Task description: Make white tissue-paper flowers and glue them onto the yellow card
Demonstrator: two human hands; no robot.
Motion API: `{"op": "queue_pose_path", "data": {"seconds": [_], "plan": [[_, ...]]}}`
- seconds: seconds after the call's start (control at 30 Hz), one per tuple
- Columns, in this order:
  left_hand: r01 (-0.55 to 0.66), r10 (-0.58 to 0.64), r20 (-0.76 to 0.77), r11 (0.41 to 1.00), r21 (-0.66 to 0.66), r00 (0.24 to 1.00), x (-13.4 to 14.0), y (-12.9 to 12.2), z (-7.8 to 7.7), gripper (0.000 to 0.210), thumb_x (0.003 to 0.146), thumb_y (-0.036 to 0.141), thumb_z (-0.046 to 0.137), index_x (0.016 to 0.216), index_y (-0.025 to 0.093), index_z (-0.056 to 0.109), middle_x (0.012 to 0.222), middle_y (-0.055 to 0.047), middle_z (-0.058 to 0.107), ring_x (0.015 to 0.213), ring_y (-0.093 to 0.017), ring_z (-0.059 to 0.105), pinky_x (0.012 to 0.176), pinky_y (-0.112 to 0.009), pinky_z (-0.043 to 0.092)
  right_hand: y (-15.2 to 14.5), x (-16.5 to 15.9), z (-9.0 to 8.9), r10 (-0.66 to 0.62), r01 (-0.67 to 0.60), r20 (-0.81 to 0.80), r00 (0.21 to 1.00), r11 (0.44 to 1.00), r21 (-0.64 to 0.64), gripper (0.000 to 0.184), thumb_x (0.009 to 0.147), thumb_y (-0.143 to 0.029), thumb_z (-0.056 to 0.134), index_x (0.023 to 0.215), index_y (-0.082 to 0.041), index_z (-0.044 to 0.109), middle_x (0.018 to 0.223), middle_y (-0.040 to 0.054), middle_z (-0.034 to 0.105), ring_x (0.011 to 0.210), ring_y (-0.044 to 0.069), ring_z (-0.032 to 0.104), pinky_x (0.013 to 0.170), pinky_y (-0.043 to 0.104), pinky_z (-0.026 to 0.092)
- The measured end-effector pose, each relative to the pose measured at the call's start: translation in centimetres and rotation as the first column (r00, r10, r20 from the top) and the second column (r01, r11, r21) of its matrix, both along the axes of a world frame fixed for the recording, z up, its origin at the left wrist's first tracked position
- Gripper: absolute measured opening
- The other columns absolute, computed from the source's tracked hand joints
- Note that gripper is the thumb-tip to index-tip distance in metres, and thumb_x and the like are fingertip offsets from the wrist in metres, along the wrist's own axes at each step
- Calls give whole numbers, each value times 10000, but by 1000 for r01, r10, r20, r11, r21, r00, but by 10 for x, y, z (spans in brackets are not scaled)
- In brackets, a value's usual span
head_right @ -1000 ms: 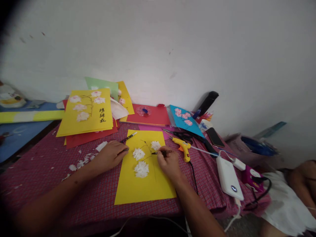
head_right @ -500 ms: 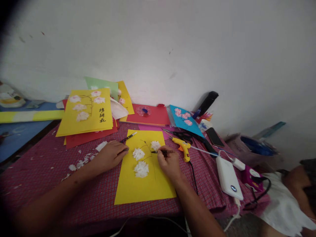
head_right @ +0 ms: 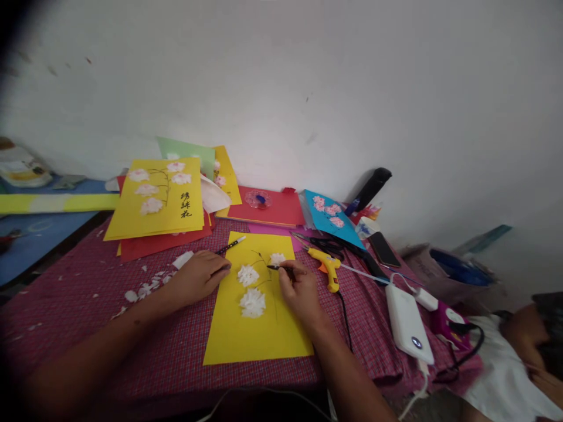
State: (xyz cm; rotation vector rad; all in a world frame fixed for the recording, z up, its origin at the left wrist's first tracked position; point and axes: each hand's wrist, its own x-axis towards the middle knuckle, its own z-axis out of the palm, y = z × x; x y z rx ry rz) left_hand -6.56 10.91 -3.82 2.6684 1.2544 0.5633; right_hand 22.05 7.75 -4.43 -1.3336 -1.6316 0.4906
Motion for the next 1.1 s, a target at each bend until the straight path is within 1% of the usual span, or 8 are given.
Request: {"op": "queue_pose_path", "data": {"seconds": [0.17,0.27,0.43,0.7,0.9,1.0,1.1], "plan": [[-9,9,-10,1000,-12,1000,1,-1,3,229,1003,291,476,969,192,680,930,-54,725,908,-239,648,871,-405,435,2,-1,-1,1,-1,67,998,1000,-7,132,901,-305,579,951,-251,688,889,58,745,802,235,705,721,347,559],[-8,8,-10,1000,-19,1000,2,-2,5,232,1000,286,478,950,190,684,922,-55,722,904,-237,644,866,-400,437,3,-2,-4,3,-2,67,998,1000,-14,142,904,-313,580,963,-244,689,914,63,749,837,243,711,764,362,565],[-2,2,-13,1000,-12,1000,2,-2,4,239,1003,294,465,956,191,676,912,-53,721,897,-235,641,854,-394,433,4,-1,-6,18,-16,36,999,999,-46,153,905,-313,585,994,-243,688,937,62,760,852,247,719,784,374,573],[-1,1,-3,1000,-8,1000,1,-2,5,238,1000,296,467,951,195,677,920,-62,724,902,-233,644,865,-397,430,5,-1,-8,28,-26,42,999,999,-42,172,902,-297,582,1013,-226,693,955,71,764,853,247,718,765,365,565],[-4,3,-11,1000,-24,1000,1,-2,5,226,998,294,482,965,191,681,921,-62,722,911,-243,644,868,-404,431,4,1,-2,-12,14,70,997,1000,-18,134,895,-280,566,924,-215,679,804,48,733,730,228,695,669,327,536],[0,0,-2,1000,-21,1000,0,-2,4,227,1000,289,479,969,191,681,932,-61,723,917,-240,643,879,-405,428,4,2,-3,-9,9,32,999,1000,-10,146,895,-278,578,962,-204,684,846,60,739,772,231,698,698,331,542],[0,0,4,1000,-13,1000,0,-1,2,228,1001,291,476,975,195,681,943,-61,724,916,-237,642,882,-405,428,5,1,-6,9,-8,19,1000,1000,-30,160,895,-281,587,989,-202,690,890,70,749,791,233,705,709,336,551]]}}
